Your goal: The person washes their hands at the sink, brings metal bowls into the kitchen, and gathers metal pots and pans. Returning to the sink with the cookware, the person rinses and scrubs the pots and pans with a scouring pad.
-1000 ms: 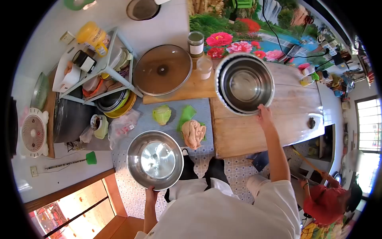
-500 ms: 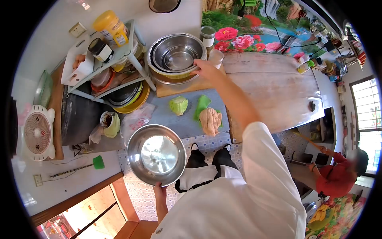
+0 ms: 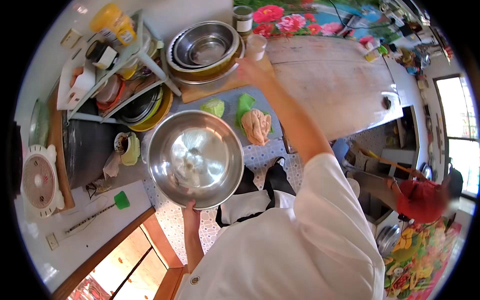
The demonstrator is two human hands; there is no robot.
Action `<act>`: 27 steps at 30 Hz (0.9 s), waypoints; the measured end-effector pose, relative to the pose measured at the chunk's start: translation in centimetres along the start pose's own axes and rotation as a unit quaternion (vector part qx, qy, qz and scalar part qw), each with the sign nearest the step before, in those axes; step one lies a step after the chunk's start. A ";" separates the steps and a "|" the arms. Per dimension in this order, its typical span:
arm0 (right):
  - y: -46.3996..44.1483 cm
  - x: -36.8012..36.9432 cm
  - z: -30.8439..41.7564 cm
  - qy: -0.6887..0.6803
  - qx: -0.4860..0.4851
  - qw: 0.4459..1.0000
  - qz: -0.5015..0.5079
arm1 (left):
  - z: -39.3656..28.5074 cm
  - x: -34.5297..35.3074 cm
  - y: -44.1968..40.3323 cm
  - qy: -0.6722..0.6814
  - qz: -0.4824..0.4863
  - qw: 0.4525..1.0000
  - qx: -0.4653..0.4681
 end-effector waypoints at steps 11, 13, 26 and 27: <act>31.6 -9.2 -6.0 -0.054 0.086 0.989 -0.110 | 2.9 12.3 -3.5 -0.274 0.139 0.948 -0.081; 35.0 -11.1 -6.5 -0.028 0.030 0.992 -0.120 | 4.1 15.4 -2.0 -0.271 0.138 0.949 -0.087; 54.4 -17.7 -6.6 0.039 -0.134 0.916 -0.376 | 11.4 25.6 4.6 -0.385 0.305 0.869 -0.059; 55.3 -18.1 -6.0 0.061 -0.182 0.886 -0.422 | 12.3 26.8 5.4 -0.269 0.365 0.880 -0.145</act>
Point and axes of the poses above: each hand's wrist, its own y-axis away from the middle knuckle, its own x-axis out of the palm, z = x × y, the point moved 5 cm from there along -y, towards the middle knuckle, and after that the axes turned 3 degrees about -x, right-handed, at the moved point
